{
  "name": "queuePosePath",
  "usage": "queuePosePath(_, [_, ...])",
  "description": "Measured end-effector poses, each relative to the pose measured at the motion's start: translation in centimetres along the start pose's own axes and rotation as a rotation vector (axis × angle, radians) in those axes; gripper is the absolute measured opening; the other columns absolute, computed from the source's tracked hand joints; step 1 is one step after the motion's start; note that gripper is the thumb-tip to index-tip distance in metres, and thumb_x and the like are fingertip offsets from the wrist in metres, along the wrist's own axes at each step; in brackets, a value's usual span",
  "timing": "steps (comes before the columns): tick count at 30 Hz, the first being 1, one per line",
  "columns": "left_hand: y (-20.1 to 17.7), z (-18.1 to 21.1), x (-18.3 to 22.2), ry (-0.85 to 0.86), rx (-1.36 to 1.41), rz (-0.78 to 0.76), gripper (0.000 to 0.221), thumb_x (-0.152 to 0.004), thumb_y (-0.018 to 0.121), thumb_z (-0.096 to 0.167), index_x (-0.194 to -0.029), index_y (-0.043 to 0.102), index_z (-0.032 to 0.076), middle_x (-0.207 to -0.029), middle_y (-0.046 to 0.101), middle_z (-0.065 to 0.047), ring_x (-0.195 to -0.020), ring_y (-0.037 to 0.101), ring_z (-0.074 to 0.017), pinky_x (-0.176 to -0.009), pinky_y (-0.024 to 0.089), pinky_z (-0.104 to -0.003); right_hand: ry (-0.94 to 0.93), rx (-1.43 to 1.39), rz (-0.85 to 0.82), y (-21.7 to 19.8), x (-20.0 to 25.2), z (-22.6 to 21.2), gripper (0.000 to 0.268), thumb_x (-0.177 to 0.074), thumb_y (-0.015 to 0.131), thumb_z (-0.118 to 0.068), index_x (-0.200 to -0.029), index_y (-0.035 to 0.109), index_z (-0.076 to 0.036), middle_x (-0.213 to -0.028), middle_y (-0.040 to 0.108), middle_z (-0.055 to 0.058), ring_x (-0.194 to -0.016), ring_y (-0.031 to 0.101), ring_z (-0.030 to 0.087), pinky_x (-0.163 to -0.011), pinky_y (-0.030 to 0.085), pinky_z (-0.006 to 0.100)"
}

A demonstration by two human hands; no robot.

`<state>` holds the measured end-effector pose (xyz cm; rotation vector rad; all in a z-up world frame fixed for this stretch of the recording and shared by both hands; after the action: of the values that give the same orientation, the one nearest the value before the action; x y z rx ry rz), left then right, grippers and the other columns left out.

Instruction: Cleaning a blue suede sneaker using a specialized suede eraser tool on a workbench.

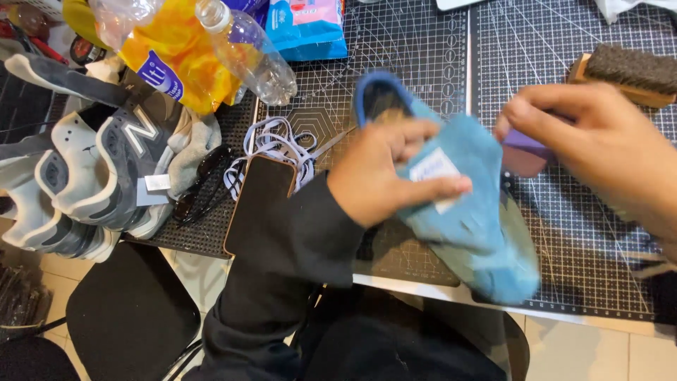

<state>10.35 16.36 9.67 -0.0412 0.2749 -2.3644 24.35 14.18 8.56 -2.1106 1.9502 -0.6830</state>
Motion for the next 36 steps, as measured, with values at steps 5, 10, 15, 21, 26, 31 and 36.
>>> queuePosePath(5, [2.6, -1.5, 2.3, -0.223, 0.341, -0.114, 0.055, -0.068, 0.065, 0.020, -0.116, 0.048, 0.000, -0.097, 0.064, -0.013, -0.077, 0.065, -0.0173, -0.067, 0.057, -0.025, -0.174, -0.023, 0.268, -1.6, 4.0, 0.1, 0.045, -0.073, 0.053, -0.011, -0.115, 0.042, 0.002, -0.104, 0.058, 0.016, -0.098, 0.055, 0.021, -0.076, 0.042, 0.027])
queuePosePath(10, [3.2, -2.3, 3.2, -0.130, 0.448, -0.094, 0.049, -0.078, 0.061, 0.020, -0.122, 0.046, 0.003, -0.105, 0.060, -0.008, -0.095, 0.060, -0.0165, -0.084, 0.051, -0.029, -0.164, 0.102, 0.272, 0.1, 6.5, -0.4, 0.052, -0.066, 0.060, -0.010, -0.114, 0.042, -0.004, -0.105, 0.060, 0.009, -0.089, 0.058, 0.017, -0.063, 0.043, 0.024])
queuePosePath(15, [3.3, -2.7, 3.1, -0.116, 0.348, -0.056, 0.046, -0.081, 0.058, 0.022, -0.123, 0.049, 0.006, -0.095, 0.061, -0.001, -0.082, 0.058, -0.0096, -0.073, 0.049, -0.027, -0.478, 0.419, 0.278, 1.7, 6.5, -3.4, 0.034, -0.070, 0.069, -0.011, -0.101, 0.058, -0.002, -0.097, 0.061, 0.005, -0.087, 0.055, 0.020, -0.081, 0.040, 0.030])
queuePosePath(21, [2.7, -2.2, 2.9, -0.032, 0.071, -0.024, 0.018, -0.082, 0.053, 0.031, -0.096, 0.055, 0.018, -0.063, 0.046, 0.006, -0.059, 0.043, -0.0044, -0.054, 0.038, -0.027, -0.788, 0.520, 0.310, 3.6, 6.0, -7.2, 0.018, -0.079, 0.062, -0.002, -0.095, 0.059, 0.006, -0.079, 0.056, 0.017, -0.065, 0.053, 0.026, -0.061, 0.043, 0.034])
queuePosePath(26, [2.6, -2.6, 2.6, -0.034, 0.366, -0.020, 0.027, -0.087, 0.056, 0.015, -0.113, 0.053, 0.007, -0.107, 0.061, -0.003, -0.103, 0.060, -0.0145, -0.093, 0.049, -0.028, -0.600, 0.533, 0.120, 2.2, 5.2, -5.3, 0.048, -0.069, 0.064, -0.003, -0.115, 0.052, -0.005, -0.093, 0.050, 0.010, -0.081, 0.052, 0.022, -0.071, 0.043, 0.030])
queuePosePath(31, [2.6, -2.9, 2.6, -0.044, 0.281, -0.003, 0.029, -0.086, 0.055, 0.024, -0.111, 0.055, 0.009, -0.096, 0.061, 0.001, -0.088, 0.056, -0.0079, -0.077, 0.048, -0.024, -0.769, 0.571, 0.159, 3.4, 6.9, -5.0, 0.031, -0.079, 0.051, -0.009, -0.107, 0.055, 0.001, -0.096, 0.056, 0.011, -0.086, 0.057, 0.026, -0.075, 0.046, 0.034])
queuePosePath(36, [3.6, -2.4, 2.1, 0.029, -0.073, -0.036, 0.028, -0.075, 0.051, 0.020, -0.102, 0.054, 0.013, -0.059, 0.050, -0.002, -0.052, 0.049, -0.0131, -0.052, 0.038, -0.030, -0.973, 0.580, 0.184, 4.0, 5.2, -7.4, 0.027, -0.082, 0.048, -0.008, -0.103, 0.058, 0.004, -0.091, 0.057, 0.016, -0.079, 0.057, 0.028, -0.067, 0.047, 0.039])
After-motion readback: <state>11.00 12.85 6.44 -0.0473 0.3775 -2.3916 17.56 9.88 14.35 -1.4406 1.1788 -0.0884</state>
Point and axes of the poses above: each hand's wrist, its own x-axis away from the middle knuckle, its own y-axis out of the palm, z = x × y, the point moved 8 cm from there along -x, towards the middle knuckle
